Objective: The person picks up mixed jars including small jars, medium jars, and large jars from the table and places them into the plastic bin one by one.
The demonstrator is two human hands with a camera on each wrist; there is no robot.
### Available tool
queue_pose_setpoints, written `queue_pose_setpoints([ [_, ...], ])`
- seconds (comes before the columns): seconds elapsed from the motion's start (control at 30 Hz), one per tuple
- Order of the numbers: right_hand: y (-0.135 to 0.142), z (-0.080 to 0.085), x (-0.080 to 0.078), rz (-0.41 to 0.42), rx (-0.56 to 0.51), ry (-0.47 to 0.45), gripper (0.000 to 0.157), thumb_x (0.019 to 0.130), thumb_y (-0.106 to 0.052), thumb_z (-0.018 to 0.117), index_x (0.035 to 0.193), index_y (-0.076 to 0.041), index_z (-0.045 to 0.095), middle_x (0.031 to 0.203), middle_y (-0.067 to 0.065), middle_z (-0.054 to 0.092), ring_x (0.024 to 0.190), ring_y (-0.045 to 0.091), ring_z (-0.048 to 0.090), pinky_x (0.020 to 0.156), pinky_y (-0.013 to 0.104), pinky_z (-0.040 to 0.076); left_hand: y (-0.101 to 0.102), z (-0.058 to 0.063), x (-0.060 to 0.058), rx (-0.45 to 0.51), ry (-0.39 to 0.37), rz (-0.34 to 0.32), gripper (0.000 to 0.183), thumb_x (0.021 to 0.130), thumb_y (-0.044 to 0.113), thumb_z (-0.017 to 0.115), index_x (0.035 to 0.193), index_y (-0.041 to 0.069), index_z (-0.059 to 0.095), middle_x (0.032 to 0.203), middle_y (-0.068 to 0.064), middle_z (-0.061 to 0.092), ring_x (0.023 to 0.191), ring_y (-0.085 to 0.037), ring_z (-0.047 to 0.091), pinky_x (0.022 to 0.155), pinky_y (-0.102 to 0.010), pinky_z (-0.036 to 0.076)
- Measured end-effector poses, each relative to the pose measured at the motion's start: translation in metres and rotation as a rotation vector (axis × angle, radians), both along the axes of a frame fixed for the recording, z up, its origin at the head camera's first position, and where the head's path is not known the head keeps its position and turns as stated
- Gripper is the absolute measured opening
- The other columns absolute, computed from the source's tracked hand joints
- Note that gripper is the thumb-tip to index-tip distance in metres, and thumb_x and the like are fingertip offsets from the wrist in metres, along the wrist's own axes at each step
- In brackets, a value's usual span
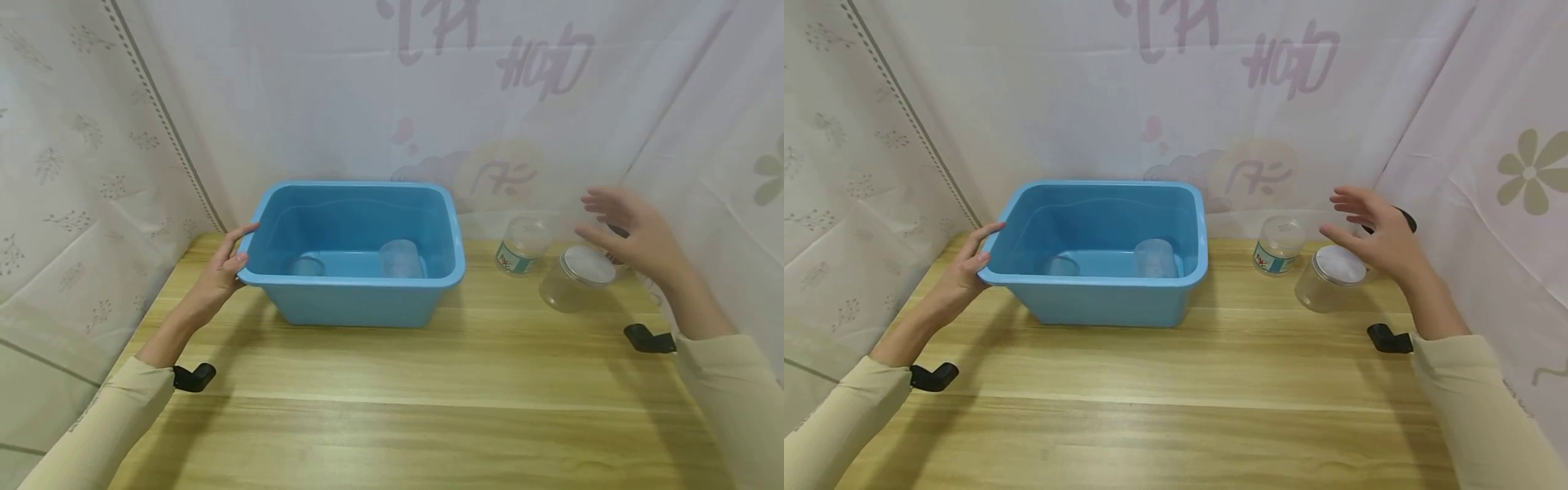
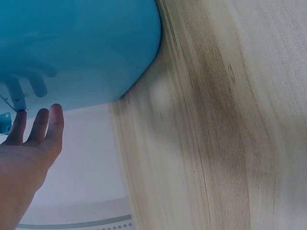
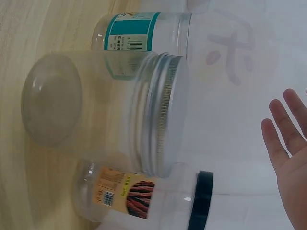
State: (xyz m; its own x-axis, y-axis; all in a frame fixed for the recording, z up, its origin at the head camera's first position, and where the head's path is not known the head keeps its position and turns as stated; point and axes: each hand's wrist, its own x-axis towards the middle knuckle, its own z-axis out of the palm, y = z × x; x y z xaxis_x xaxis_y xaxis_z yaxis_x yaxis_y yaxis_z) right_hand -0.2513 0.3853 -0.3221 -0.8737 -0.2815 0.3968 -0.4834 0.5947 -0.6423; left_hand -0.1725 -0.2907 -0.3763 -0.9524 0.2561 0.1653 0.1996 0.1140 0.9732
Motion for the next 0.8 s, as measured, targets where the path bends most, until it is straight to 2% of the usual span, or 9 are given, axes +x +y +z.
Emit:
queue_pose_setpoints([
  [0.13, 0.005, -0.009, 0.005, -0.014, -0.131, -0.025, 0.065, 0.090, 0.006, 0.073, 0.149, -0.008, 0.050, 0.136, 0.004, 0.059, 0.122, 0.015, 0.054, 0.096, 0.016, 0.042, 0.001, 0.000, 0.001, 0.012, -0.002, -0.003, 0.049, 0.111, 0.027, 0.037, 0.159, 0.033, 0.029, 0.163, -0.016, 0.010, 0.130, -0.033, 0.040, 0.090, -0.025, 0.046],
  [0.3, 0.011, -0.024, 0.007, 0.041, -0.417, -0.073, 0.063, 0.085, 0.020, 0.069, 0.143, 0.002, 0.053, 0.135, 0.014, 0.060, 0.121, 0.023, 0.056, 0.096, 0.020, 0.044, 0.000, -0.001, 0.000, 0.004, 0.002, -0.003, 0.049, 0.111, 0.027, 0.037, 0.160, 0.032, 0.028, 0.162, -0.017, 0.011, 0.128, -0.030, 0.042, 0.090, -0.025, 0.047],
  [0.4, 0.015, -0.032, 0.008, 0.083, -0.539, -0.081, 0.061, 0.084, 0.024, 0.067, 0.141, 0.008, 0.052, 0.134, 0.020, 0.059, 0.119, 0.025, 0.057, 0.095, 0.021, 0.046, 0.000, -0.001, 0.000, -0.001, 0.006, -0.007, 0.050, 0.111, 0.027, 0.036, 0.160, 0.032, 0.027, 0.161, -0.019, 0.012, 0.127, -0.031, 0.043, 0.090, -0.025, 0.047],
  [0.57, 0.017, -0.041, 0.014, 0.111, -0.587, -0.067, 0.059, 0.083, 0.027, 0.065, 0.138, 0.017, 0.047, 0.133, 0.025, 0.058, 0.118, 0.025, 0.059, 0.095, 0.022, 0.046, 0.000, 0.000, -0.001, 0.000, 0.012, -0.010, 0.050, 0.112, 0.027, 0.036, 0.160, 0.031, 0.027, 0.160, -0.020, 0.014, 0.127, -0.035, 0.042, 0.090, -0.025, 0.047],
  [0.8, 0.020, -0.054, 0.018, 0.166, -0.679, -0.085, 0.060, 0.082, 0.032, 0.060, 0.138, 0.020, 0.044, 0.134, 0.025, 0.057, 0.119, 0.024, 0.058, 0.098, 0.024, 0.045, 0.000, 0.000, -0.001, 0.003, 0.010, -0.013, 0.049, 0.112, 0.025, 0.035, 0.160, 0.031, 0.027, 0.159, -0.020, 0.015, 0.125, -0.029, 0.045, 0.090, -0.025, 0.047],
])
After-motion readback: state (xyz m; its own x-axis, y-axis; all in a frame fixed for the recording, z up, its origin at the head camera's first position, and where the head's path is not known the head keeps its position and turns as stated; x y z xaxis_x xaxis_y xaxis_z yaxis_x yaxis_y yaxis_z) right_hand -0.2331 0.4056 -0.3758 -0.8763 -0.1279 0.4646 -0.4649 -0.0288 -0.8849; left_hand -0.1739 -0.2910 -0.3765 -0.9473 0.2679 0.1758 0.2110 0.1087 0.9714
